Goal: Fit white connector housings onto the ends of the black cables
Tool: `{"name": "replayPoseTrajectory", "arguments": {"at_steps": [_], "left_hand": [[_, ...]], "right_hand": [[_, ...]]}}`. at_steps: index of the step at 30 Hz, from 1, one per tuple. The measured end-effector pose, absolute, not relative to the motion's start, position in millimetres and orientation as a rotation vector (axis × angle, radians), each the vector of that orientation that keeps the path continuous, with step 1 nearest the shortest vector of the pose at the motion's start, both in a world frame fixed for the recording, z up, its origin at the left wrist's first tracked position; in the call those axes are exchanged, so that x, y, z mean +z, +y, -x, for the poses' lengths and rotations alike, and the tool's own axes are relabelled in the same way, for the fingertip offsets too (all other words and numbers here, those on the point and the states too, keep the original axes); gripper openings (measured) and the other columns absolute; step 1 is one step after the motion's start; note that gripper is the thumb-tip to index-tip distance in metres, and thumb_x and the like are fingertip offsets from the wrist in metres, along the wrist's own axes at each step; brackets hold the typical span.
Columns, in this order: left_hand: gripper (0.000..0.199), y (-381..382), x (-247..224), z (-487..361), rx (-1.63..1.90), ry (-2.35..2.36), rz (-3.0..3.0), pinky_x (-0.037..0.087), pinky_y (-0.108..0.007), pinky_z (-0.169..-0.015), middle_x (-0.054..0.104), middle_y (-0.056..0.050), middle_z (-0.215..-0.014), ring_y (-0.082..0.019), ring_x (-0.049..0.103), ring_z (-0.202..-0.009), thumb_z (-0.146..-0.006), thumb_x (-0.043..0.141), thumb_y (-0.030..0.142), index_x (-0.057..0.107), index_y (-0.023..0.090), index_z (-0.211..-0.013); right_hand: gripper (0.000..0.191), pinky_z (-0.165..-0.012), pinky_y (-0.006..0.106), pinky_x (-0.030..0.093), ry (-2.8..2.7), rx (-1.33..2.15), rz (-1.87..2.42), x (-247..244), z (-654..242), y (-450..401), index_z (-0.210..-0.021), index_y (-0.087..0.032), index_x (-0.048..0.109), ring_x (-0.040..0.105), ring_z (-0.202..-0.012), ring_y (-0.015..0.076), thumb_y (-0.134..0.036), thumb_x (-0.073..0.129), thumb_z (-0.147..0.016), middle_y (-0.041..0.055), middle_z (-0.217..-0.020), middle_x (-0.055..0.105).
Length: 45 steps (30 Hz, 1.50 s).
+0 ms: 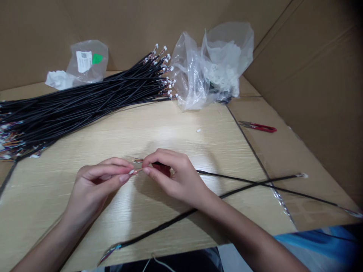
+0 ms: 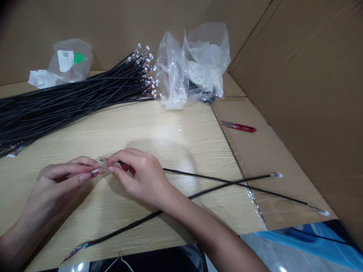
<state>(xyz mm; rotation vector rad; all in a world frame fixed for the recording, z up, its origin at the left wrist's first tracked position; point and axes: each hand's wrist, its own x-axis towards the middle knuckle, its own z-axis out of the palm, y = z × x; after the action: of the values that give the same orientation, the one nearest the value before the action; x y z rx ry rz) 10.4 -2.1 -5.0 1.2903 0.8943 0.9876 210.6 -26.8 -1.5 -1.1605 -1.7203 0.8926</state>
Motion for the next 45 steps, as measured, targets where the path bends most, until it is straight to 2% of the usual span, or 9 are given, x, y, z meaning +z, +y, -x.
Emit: {"name": "replayPoseTrajectory", "arguments": {"at_steps": [6,10,19,26,45], "left_hand": [[0.024,-7.0,-4.7,-8.9,1.075,0.959,-1.606,0.058,-0.007,-0.07,0.07,0.002,-0.091,-0.004,0.068,-0.084,-0.075,0.074,0.007,0.076,0.027,-0.087],[0.031,-9.8,-5.5,-8.9,1.114,0.935,-1.73,0.057,-0.008,-0.074,0.069,0.003,-0.096,-0.003,0.066,-0.09,-0.075,0.071,0.002,0.073,0.026,-0.095],[0.031,-12.1,-2.1,-12.1,1.254,0.923,-2.006,0.057,-0.015,-0.076,0.067,0.003,-0.093,-0.005,0.064,-0.087,-0.073,0.071,-0.003,0.069,0.02,-0.093],[0.027,-6.0,-6.0,-11.1,1.302,0.756,-2.093,0.058,-0.017,-0.073,0.068,-0.003,-0.093,-0.008,0.067,-0.087,-0.071,0.072,-0.004,0.069,0.012,-0.093],[0.027,-5.3,-6.0,-12.4,1.303,0.72,-2.13,0.058,-0.02,-0.071,0.068,-0.004,-0.092,-0.009,0.066,-0.087,-0.071,0.071,-0.005,0.069,0.011,-0.094]], "right_hand": [[0.008,-0.059,0.024,0.04,-1.726,0.933,1.154,-0.6,-210.6,-27.9,-0.087,-0.017,0.069,0.054,-0.063,0.0101,-0.02,0.062,-0.09,0.0005,-0.076,0.065],[0.009,-0.059,0.023,0.04,-1.707,0.992,1.154,1.1,-210.0,-28.3,-0.087,-0.017,0.069,0.054,-0.064,0.0103,-0.021,0.062,-0.089,0.0006,-0.077,0.066],[0.009,-0.059,0.022,0.04,-1.725,1.019,1.163,3.8,-209.7,-29.9,-0.086,-0.015,0.07,0.054,-0.063,0.0092,-0.018,0.061,-0.089,0.0,-0.075,0.067],[0.01,-0.06,0.021,0.04,-1.722,1.043,1.137,6.1,-210.1,-30.1,-0.087,-0.014,0.069,0.054,-0.064,0.0089,-0.015,0.06,-0.088,0.0009,-0.076,0.067],[0.01,-0.06,0.021,0.039,-1.718,1.064,1.134,7.3,-210.8,-31.6,-0.087,-0.012,0.07,0.055,-0.064,0.008,-0.014,0.06,-0.088,0.0011,-0.076,0.067]]}}
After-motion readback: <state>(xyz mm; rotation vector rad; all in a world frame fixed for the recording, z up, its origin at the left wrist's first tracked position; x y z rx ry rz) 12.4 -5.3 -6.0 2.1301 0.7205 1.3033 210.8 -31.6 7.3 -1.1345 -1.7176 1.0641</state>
